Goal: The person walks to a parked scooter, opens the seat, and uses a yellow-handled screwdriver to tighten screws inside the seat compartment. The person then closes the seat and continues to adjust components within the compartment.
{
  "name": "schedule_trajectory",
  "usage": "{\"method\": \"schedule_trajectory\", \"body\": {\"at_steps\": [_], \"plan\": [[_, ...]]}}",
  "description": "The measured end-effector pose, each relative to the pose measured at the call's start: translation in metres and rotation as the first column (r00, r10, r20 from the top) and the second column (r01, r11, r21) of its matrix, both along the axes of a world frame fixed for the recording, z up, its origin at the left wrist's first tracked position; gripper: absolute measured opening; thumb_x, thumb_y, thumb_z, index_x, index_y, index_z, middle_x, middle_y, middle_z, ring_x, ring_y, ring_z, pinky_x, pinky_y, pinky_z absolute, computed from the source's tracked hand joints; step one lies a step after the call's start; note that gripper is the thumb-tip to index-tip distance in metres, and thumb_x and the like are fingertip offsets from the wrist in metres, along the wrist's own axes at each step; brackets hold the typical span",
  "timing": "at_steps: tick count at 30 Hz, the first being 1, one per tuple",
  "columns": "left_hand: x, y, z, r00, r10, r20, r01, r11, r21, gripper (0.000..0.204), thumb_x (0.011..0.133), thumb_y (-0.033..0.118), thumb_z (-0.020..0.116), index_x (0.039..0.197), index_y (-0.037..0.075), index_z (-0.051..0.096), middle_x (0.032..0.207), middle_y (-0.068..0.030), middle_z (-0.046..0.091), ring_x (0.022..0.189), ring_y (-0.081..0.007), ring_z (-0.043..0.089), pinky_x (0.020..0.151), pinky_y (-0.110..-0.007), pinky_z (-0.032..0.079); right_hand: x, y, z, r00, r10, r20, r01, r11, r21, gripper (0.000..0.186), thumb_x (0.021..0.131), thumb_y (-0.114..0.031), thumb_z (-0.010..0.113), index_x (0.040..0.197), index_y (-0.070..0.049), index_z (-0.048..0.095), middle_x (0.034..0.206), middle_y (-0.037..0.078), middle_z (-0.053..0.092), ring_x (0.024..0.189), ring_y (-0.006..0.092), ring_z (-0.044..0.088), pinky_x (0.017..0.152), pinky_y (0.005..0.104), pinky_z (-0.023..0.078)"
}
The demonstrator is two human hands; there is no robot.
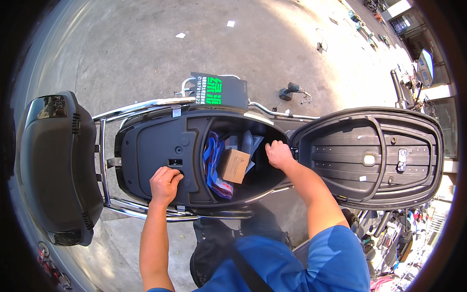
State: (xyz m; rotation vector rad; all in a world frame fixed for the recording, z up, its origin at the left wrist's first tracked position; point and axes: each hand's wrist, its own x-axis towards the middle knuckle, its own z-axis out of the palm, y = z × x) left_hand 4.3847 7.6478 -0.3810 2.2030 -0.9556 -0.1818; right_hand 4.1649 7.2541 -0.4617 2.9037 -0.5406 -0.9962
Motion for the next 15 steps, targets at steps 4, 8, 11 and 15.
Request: {"method": "schedule_trajectory", "body": {"at_steps": [4, 8, 11, 15], "plan": [[0.0, 0.0, 0.0, 1.0, -0.002, 0.005, 0.002, 1.0, 0.0, 0.013, 0.079, 0.009, 0.087, 0.086, 0.006, 0.076, 0.082, -0.0049, 0.07, 0.079, -0.0273, 0.068, 0.068, -0.041, 0.056, 0.008, 0.003, 0.011, 0.467, -0.881, 0.08, 0.859, 0.473, 0.195, 0.046, 0.107, -0.039, 0.061, 0.127, 0.002, 0.069, 0.131, 0.031, 0.071, 0.13, 0.0461, 0.066, 0.107, 0.0537, 0.054], [0.0, 0.0, -0.001, 1.0, -0.006, -0.003, 0.006, 1.0, -0.001, 0.013, 0.079, 0.009, 0.087, 0.086, 0.005, 0.077, 0.082, -0.0049, 0.07, 0.079, -0.0274, 0.068, 0.068, -0.041, 0.057, 0.009, 0.006, 0.012, 0.811, -0.582, 0.057, 0.576, 0.812, 0.097, 0.04, 0.107, -0.036, 0.061, 0.118, 0.0, 0.072, 0.133, 0.032, 0.07, 0.129, 0.0446, 0.067, 0.104, 0.0527, 0.055], [0.0, 0.001, -0.001, 1.0, -0.01, 0.013, 0.01, 1.0, -0.002, 0.013, 0.079, 0.009, 0.087, 0.086, 0.006, 0.077, 0.082, -0.0048, 0.07, 0.079, -0.0274, 0.068, 0.068, -0.041, 0.057, 0.009, 0.006, 0.006, 0.999, 0.033, -0.009, -0.034, 0.998, -0.051, 0.035, 0.108, -0.035, 0.06, 0.111, -0.002, 0.073, 0.128, 0.033, 0.071, 0.125, 0.0436, 0.069, 0.096, 0.053, 0.058], [0.0, 0.001, -0.001, 1.0, -0.006, -0.003, 0.006, 1.0, 0.007, 0.013, 0.079, 0.009, 0.087, 0.087, 0.006, 0.077, 0.083, -0.0049, 0.07, 0.079, -0.0275, 0.068, 0.068, -0.041, 0.057, 0.01, 0.003, -0.002, 0.455, -0.888, 0.067, 0.875, 0.46, 0.154, 0.046, 0.108, -0.043, 0.059, 0.127, -0.003, 0.072, 0.134, 0.028, 0.072, 0.131, 0.0446, 0.067, 0.103, 0.0537, 0.056]]}}
